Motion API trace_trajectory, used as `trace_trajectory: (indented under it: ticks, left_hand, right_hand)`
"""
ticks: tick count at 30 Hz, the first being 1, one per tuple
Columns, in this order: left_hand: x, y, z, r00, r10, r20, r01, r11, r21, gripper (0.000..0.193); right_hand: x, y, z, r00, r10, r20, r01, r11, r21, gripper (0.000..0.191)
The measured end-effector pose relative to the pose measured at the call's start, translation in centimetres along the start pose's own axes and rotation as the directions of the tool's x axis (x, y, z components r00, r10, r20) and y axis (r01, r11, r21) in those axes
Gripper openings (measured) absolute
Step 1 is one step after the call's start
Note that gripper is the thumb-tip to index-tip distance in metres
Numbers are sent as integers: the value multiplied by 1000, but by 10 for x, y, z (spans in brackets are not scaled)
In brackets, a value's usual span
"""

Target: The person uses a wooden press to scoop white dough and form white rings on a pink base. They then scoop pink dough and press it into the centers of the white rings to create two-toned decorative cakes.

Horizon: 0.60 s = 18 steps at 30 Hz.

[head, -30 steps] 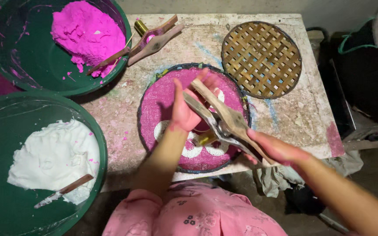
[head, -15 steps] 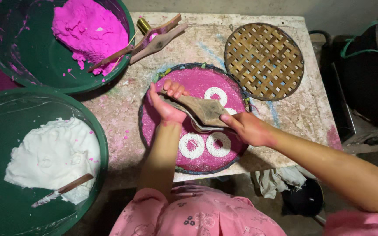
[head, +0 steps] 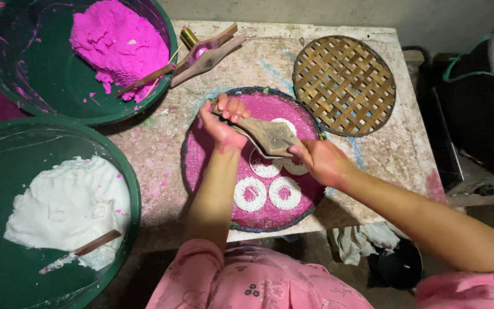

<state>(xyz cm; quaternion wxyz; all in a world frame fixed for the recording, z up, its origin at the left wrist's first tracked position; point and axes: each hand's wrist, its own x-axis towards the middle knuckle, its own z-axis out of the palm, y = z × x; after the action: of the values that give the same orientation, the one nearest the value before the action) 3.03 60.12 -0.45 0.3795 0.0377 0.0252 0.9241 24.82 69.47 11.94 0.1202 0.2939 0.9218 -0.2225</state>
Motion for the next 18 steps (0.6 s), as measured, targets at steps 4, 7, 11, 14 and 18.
trace_trajectory:
  ticks: [4, 7, 11, 14, 18]
  left_hand:
    - [-13, 13, -2, 997, 4, -80, -3, 1000, 25, 35]
    - [-24, 2, -7, 986, 5, -167, 0, 1000, 32, 31]
    - [-36, -31, -10, 976, -60, -207, 50, 997, -50, 37]
    - [-49, -28, -10, 965, -235, -114, 257, 931, 261, 61]
    - [-76, -6, -2, 967, -220, 130, -131, 11, 991, 84]
  right_hand:
    - [1, 5, 19, 996, -88, 9, 87, 993, 85, 60]
    - [-3, 15, 23, 993, -64, 97, 50, 988, 144, 62]
    - [-14, 49, 7, 991, -3, 136, -3, 999, 42, 64]
    - [-29, 94, -13, 997, 4, 74, -18, 982, 186, 62]
    - [-69, 150, -3, 990, -130, -59, 132, 673, 728, 61]
